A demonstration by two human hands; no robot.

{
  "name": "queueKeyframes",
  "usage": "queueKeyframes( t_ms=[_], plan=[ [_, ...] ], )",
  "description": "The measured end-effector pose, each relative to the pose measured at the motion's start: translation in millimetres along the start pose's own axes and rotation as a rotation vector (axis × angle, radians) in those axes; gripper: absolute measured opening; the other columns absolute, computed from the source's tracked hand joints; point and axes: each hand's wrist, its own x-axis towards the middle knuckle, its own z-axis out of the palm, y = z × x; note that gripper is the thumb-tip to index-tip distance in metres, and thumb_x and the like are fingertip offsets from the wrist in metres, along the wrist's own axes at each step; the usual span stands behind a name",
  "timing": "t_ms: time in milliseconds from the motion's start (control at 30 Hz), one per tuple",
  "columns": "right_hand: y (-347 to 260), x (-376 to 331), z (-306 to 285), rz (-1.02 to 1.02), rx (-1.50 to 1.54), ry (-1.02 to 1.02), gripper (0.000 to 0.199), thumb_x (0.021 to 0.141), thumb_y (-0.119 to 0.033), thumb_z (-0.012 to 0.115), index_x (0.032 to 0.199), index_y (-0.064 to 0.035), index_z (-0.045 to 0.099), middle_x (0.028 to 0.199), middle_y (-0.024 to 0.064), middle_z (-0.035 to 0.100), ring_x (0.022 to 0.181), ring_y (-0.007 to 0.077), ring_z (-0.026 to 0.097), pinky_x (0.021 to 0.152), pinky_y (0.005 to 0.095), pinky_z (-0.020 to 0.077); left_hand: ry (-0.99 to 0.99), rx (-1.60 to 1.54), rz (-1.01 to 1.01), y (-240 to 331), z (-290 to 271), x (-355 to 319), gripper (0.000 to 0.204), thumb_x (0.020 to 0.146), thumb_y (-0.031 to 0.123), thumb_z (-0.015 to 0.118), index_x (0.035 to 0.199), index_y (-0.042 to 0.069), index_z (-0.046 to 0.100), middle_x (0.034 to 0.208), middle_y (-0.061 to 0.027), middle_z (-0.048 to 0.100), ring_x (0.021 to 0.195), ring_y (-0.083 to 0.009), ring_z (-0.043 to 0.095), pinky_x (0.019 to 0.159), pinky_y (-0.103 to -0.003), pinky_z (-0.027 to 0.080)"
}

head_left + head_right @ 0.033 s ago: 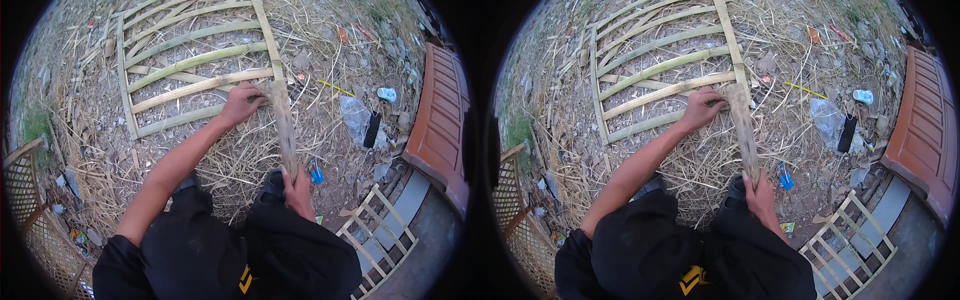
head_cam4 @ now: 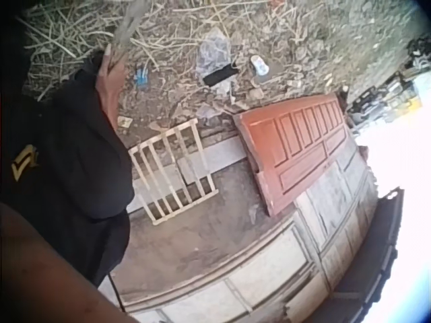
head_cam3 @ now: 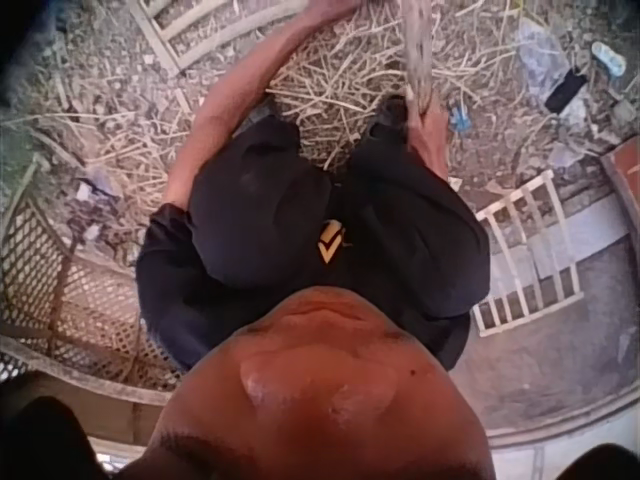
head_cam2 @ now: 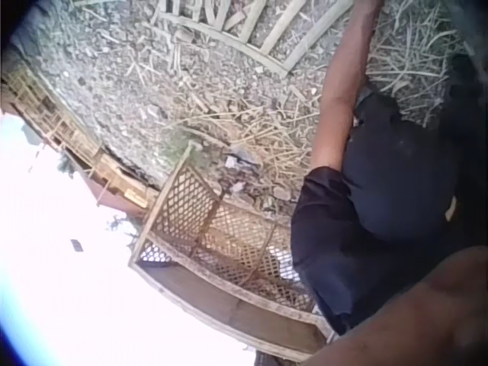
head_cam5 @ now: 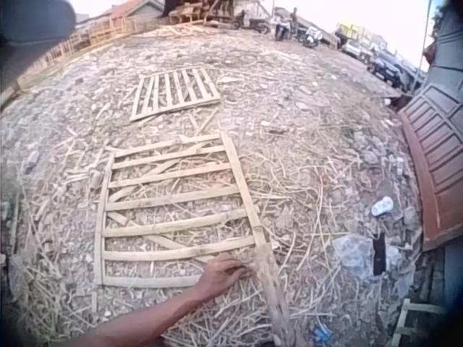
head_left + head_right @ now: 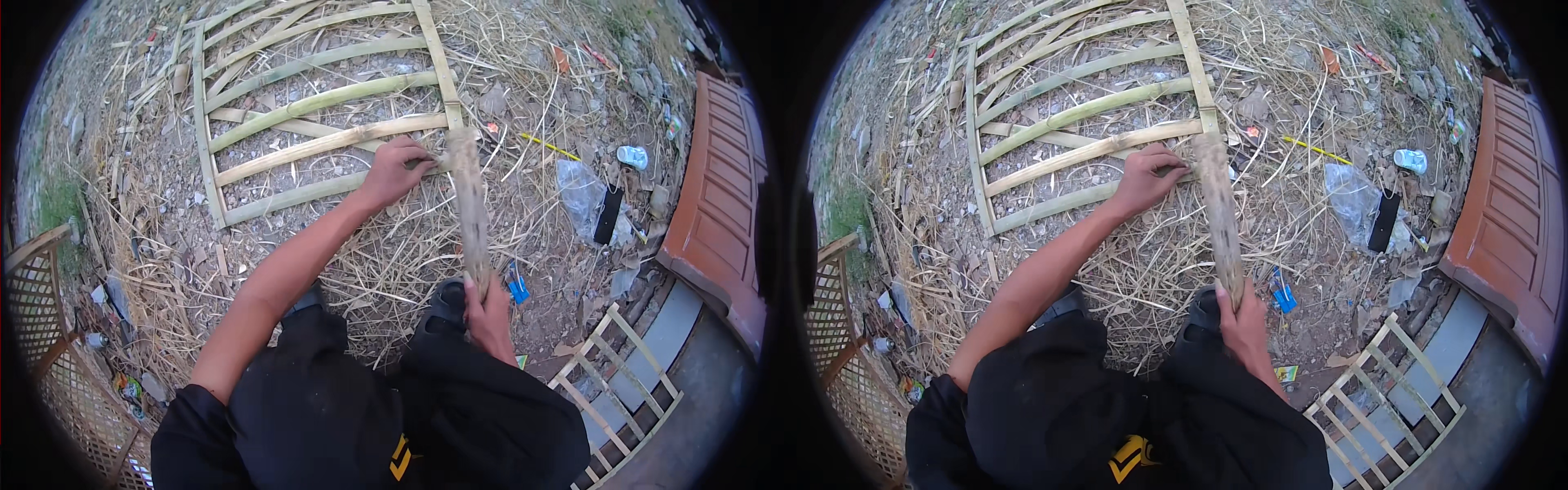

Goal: The person arranges bamboo slats across a wooden frame, inserts a nail into a slat by hand, and hammers it into the frame using a wooden club.

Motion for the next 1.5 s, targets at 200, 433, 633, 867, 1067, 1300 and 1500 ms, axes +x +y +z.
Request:
queueKeyframes(
  t_ms=[200,433,633,867,1067,1300,1500],
  plan=[
    [2,-8,-8,-0.188,0.092,0.103,0.032,0.099,-0.026,0.064,0.109,0.0035,0.057,0.069,0.0238,0.062,0.063,0.0378,0.068,0.06,0.0428,0.0511,0.008,0.01,-0.053,8,4,8,0.015,0.079,0.008,0.084,0.089,0.0,0.077,0.086,-0.0129,0.072,0.076,-0.0233,0.071,0.069,-0.033,0.056],
    [-9,-1,-18,-0.074,0.047,0.039,0.03,0.098,-0.026,0.065,0.104,0.0028,0.058,0.068,0.0187,0.062,0.06,0.0358,0.066,0.059,0.0427,0.0499,0.036,0.062,-0.006,-1,-2,2,0.014,0.079,0.006,0.083,0.089,-0.001,0.077,0.086,-0.012,0.072,0.075,-0.0235,0.07,0.068,-0.032,0.056],
    [25,5,-2,-0.104,-0.214,-0.016,0.031,0.098,-0.025,0.065,0.108,0.0033,0.059,0.063,0.0144,0.06,0.056,0.0279,0.064,0.055,0.0403,0.0489,0.041,0.082,0.041,0,6,6,0.013,0.081,0.008,0.083,0.09,-0.001,0.077,0.087,-0.0125,0.073,0.074,-0.0249,0.071,0.067,-0.034,0.056],
    [-21,6,-24,-0.084,0.223,0.114,0.025,0.1,-0.02,0.064,0.11,0.0027,0.059,0.062,0.0069,0.061,0.052,0.0147,0.062,0.048,0.0332,0.0469,-0.009,0.095,-0.041,3,-3,4,0.014,0.081,0.009,0.084,0.091,0.0,0.078,0.09,-0.0119,0.075,0.081,-0.0232,0.073,0.075,-0.033,0.058],
    [8,6,-2,-0.06,-0.121,-0.047,0.027,0.099,-0.021,0.064,0.109,0.0031,0.06,0.063,0.0112,0.061,0.058,0.0203,0.067,0.053,0.0382,0.0495,-0.02,0.034,-0.012,3,-1,7,0.016,0.08,0.009,0.084,0.092,0.0,0.079,0.095,-0.0118,0.076,0.084,-0.023,0.074,0.078,-0.032,0.059],
    [-4,0,-5,-0.089,0.165,0.03,0.03,0.098,-0.022,0.065,0.112,0.0042,0.061,0.068,0.0173,0.064,0.061,0.0283,0.068,0.058,0.0395,0.0509,-0.038,-0.009,-0.082,6,-1,8,0.016,0.08,0.01,0.083,0.089,-0.001,0.077,0.092,-0.0138,0.074,0.082,-0.0275,0.073,0.076,-0.035,0.058],
    [0,10,-10,0.071,0.125,-0.033,0.034,0.1,-0.026,0.062,0.115,0.0054,0.061,0.064,0.0123,0.062,0.057,0.0221,0.065,0.055,0.0377,0.0499,-0.023,0.084,0.006,-2,-2,-3,0.014,0.081,0.007,0.083,0.092,0.0,0.079,0.092,-0.0119,0.075,0.081,-0.0223,0.074,0.074,-0.032,0.058]
  ],
)
